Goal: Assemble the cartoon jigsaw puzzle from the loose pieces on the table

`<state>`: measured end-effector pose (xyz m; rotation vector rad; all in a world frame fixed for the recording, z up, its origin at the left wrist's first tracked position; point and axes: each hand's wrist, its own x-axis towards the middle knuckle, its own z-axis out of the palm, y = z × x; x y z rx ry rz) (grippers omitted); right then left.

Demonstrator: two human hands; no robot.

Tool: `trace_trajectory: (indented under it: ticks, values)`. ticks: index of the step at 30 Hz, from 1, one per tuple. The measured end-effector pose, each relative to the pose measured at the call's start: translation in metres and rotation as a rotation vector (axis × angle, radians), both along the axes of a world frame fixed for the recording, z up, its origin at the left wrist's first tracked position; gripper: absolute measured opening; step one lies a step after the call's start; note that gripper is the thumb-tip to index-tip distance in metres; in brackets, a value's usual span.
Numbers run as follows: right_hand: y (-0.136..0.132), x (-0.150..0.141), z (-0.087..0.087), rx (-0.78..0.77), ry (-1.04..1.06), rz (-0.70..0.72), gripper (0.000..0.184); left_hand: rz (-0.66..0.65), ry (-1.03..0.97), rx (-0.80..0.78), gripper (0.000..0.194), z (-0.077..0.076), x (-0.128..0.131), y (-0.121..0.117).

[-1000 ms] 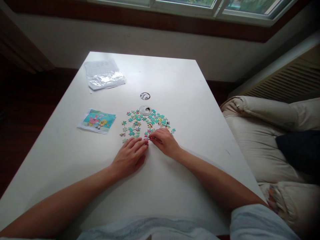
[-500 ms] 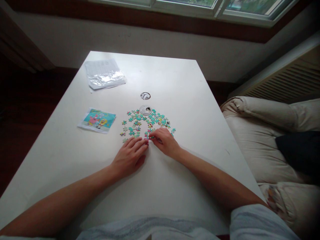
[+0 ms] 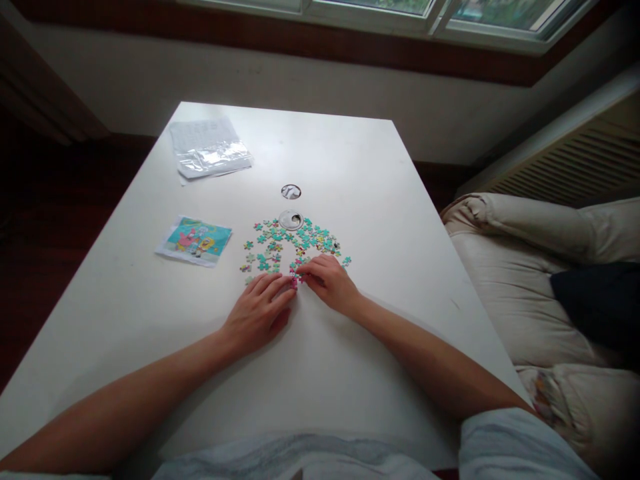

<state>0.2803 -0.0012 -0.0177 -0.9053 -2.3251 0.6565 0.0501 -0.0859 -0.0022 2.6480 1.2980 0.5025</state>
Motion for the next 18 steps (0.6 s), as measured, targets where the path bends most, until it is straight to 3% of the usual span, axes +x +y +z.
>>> trace_trajectory:
  ticks: [18]
  values:
    - [-0.0035,0.0014,0.0068,0.048,-0.09,-0.104,0.009,-0.002,0.002,-0.024,0.038,-0.0014,-0.0003,-0.0002]
